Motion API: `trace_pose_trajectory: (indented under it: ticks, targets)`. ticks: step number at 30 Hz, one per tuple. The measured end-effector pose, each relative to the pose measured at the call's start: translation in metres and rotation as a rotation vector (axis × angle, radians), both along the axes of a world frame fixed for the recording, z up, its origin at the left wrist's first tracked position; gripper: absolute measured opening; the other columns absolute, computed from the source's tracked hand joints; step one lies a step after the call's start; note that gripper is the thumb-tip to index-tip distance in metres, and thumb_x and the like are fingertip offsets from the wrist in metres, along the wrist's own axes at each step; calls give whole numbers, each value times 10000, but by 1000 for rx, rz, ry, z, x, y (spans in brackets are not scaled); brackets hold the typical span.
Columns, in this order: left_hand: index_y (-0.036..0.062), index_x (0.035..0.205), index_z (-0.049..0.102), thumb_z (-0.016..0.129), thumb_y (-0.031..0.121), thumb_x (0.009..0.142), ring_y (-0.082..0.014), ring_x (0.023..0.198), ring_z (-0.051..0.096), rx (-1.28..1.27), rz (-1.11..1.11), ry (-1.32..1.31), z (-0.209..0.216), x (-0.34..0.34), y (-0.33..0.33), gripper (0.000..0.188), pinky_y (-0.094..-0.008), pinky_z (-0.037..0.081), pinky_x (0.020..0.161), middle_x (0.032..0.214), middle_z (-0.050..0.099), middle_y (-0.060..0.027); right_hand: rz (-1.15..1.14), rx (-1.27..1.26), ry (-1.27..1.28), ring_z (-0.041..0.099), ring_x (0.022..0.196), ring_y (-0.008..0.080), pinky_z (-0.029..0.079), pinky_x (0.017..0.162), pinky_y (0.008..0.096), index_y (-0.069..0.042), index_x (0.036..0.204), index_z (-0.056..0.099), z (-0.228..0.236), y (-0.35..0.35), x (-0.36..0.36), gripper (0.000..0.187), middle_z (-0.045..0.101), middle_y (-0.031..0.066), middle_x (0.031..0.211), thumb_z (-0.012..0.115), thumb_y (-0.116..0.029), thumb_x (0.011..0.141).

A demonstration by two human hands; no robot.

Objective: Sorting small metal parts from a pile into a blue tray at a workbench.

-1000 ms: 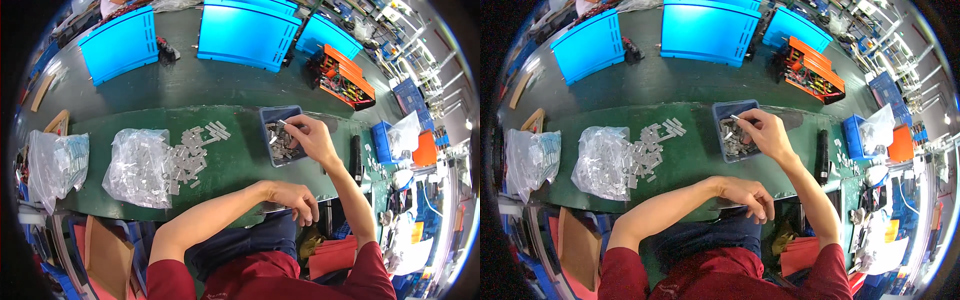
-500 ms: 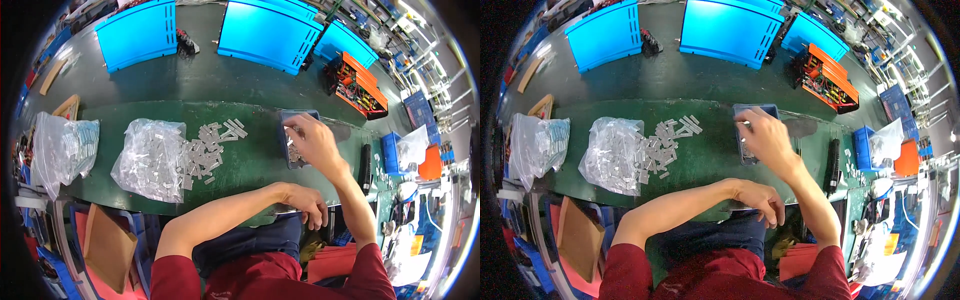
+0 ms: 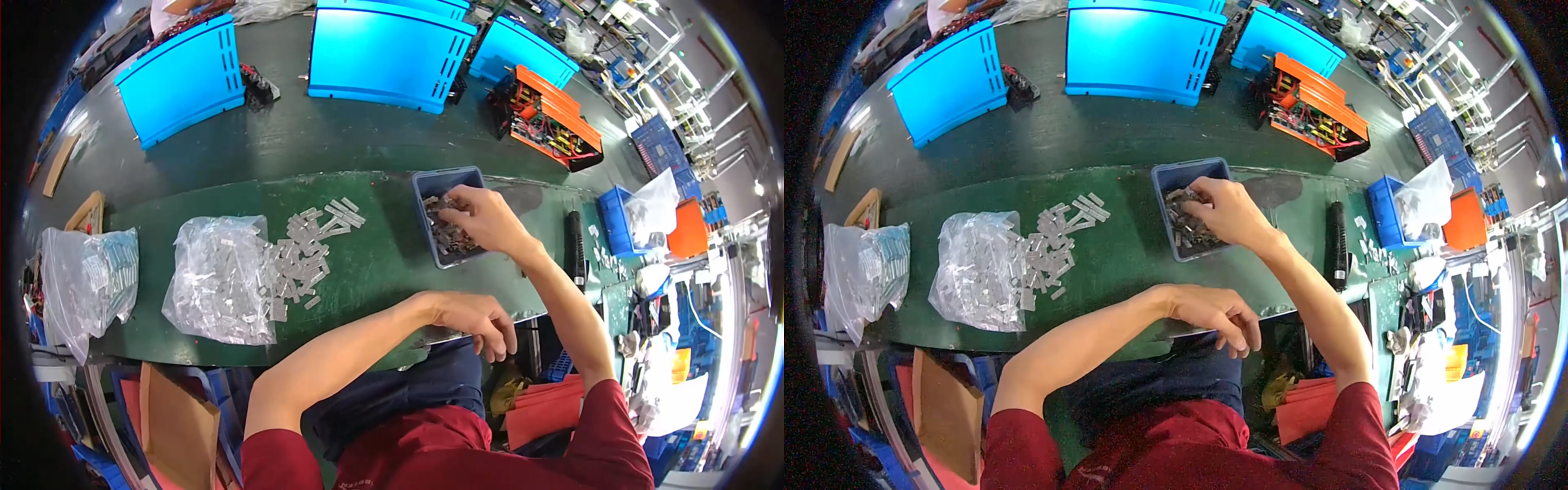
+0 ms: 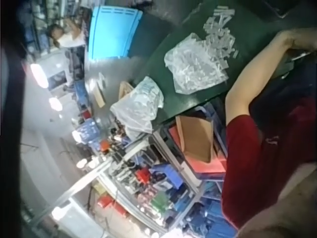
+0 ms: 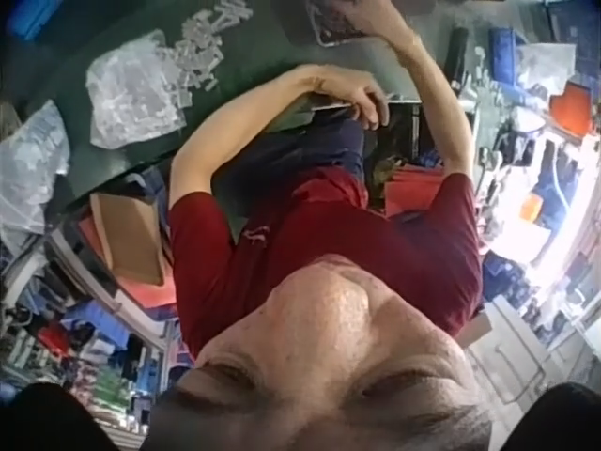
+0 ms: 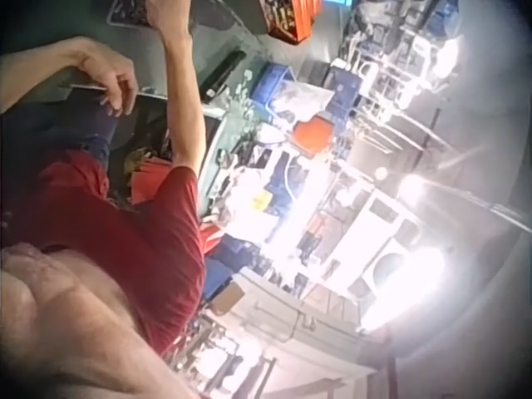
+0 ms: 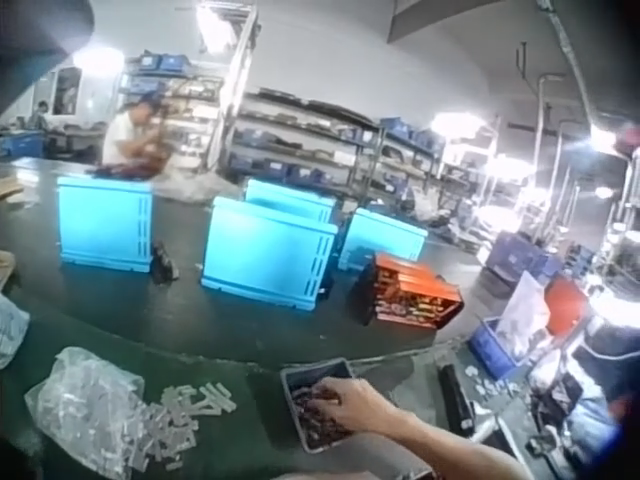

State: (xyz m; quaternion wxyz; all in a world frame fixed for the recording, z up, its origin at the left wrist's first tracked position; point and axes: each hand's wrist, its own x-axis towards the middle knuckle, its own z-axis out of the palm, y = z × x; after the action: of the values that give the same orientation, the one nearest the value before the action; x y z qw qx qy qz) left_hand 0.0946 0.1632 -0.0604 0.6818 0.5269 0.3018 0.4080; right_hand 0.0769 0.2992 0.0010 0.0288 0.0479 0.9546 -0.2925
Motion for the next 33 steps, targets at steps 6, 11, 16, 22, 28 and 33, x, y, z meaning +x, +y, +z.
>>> trace_pose_trajectory:
  ticks: [6,11,16,22,28,33]
  targets:
    - [-46,1184,671,667,187,926,-199,931,723,1,-13,-5,3,1,1,348,-319,562,771,1040,735,-136,-187,-555,-105,702,819,126,600,713,266,6,1228,645,11,13,14,311,712,46,942,622,-234,1031]
    - [-47,1188,668,667,186,928,-196,931,722,4,-8,-7,-1,0,0,349,-316,562,768,1039,735,-134,-81,-565,-11,629,1002,83,511,929,276,3,1190,671,16,1,17,289,711,33,1087,617,-239,1041]
    - [-49,1194,665,667,187,929,-194,934,723,15,-7,-3,2,0,0,355,-314,564,767,1046,735,-137,-90,-583,61,606,1008,69,484,942,273,15,1133,690,12,-1,19,235,716,14,1085,644,-187,1022]
    - [-53,1191,669,662,186,932,-199,939,724,12,5,5,-1,1,0,352,-319,569,763,1051,735,-145,-110,-593,122,626,948,64,504,896,256,22,1145,690,4,-5,20,215,726,30,1039,652,-142,1011]
    - [-43,1188,675,671,200,933,-200,935,723,19,11,14,-3,2,1,352,-320,569,759,1054,737,-141,-110,-512,169,620,955,62,500,888,251,25,1158,687,3,-10,21,223,719,27,1004,632,-143,1022]
    - [-41,1191,676,678,209,932,-199,930,721,14,2,0,-5,2,2,360,-319,567,758,1050,737,-132,-97,-539,169,607,923,69,490,850,241,34,1152,667,0,-6,21,229,700,25,949,604,-155,1039]
